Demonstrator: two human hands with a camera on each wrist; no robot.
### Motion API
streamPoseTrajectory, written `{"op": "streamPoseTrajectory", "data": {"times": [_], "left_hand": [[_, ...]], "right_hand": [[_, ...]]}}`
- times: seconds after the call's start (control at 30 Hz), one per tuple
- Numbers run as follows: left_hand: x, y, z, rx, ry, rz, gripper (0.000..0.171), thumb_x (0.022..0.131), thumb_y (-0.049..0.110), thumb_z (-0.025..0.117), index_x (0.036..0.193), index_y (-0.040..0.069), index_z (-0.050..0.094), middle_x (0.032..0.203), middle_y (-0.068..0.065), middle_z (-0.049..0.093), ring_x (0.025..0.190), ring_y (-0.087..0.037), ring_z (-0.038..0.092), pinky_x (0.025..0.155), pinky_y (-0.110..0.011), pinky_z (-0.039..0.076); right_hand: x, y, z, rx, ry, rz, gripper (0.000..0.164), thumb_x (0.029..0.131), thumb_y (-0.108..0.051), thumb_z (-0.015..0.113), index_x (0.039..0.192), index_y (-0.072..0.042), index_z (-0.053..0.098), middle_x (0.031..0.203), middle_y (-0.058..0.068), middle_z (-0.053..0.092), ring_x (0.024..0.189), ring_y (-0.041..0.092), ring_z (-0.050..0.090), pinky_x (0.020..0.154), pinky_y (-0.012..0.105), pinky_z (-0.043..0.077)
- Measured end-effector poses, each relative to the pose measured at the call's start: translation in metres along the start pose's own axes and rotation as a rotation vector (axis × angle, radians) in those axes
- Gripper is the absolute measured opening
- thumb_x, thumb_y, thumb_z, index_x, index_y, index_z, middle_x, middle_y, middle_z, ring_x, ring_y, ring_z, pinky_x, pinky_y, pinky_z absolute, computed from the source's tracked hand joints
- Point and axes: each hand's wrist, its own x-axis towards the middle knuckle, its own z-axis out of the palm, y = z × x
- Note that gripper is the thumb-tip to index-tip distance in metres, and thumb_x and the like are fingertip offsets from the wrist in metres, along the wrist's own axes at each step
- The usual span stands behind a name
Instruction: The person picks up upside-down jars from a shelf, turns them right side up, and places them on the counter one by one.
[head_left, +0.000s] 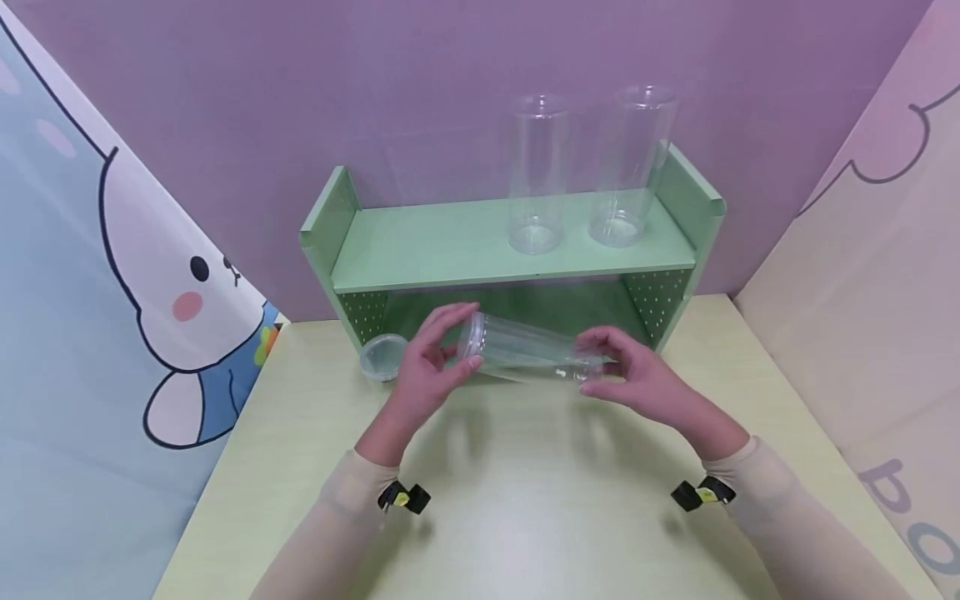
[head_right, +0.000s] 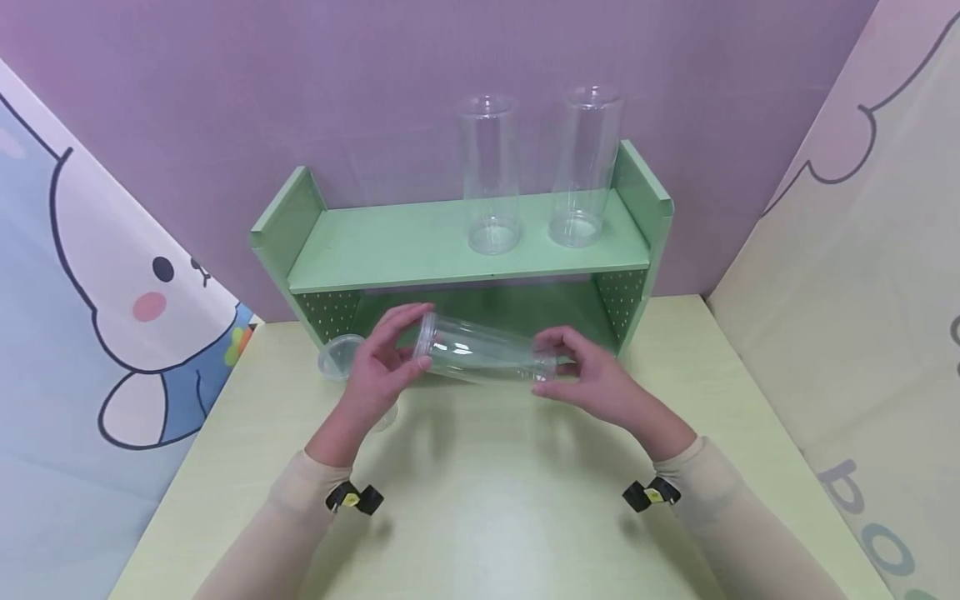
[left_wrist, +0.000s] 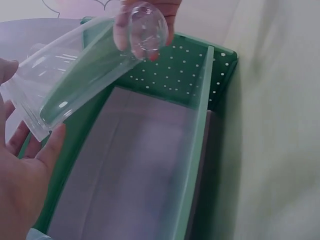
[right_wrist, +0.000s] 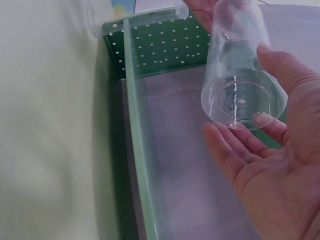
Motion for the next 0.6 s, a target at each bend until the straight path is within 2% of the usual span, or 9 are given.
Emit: {"op": "streamPoseTrajectory", "data": {"times": [0.23,0.5,0.6], "left_hand": [[0.006,0.008,0.002,0.052,-0.025,0.016,0.066,0.091,-0.003,0.083,0.153,0.008,0.065,0.156,-0.007,0.057,0.136,-0.033,0.059,0.104,-0.046,0.061],[0.014,0.015,0.008,0.145,-0.092,0.016,0.058,0.095,0.010,0.084,0.150,0.017,0.069,0.153,0.002,0.058,0.133,-0.025,0.058,0.103,-0.052,0.058],[0.018,0.016,0.010,0.181,-0.129,0.037,0.057,0.095,0.010,0.084,0.150,0.015,0.069,0.151,0.003,0.059,0.132,-0.024,0.059,0.104,-0.049,0.058]], "right_hand": [[0.001,0.005,0.007,-0.070,-0.038,0.004,0.066,0.091,-0.012,0.093,0.146,-0.009,0.058,0.140,0.010,0.067,0.125,0.031,0.070,0.107,0.036,0.059],[0.001,0.017,0.023,-0.044,-0.093,0.015,0.068,0.090,-0.016,0.095,0.146,-0.008,0.057,0.143,0.012,0.066,0.135,0.040,0.064,0.110,0.052,0.057],[0.000,0.022,0.030,-0.031,-0.105,0.005,0.069,0.091,-0.014,0.094,0.147,-0.004,0.056,0.144,0.016,0.066,0.136,0.043,0.063,0.111,0.055,0.057]]}}
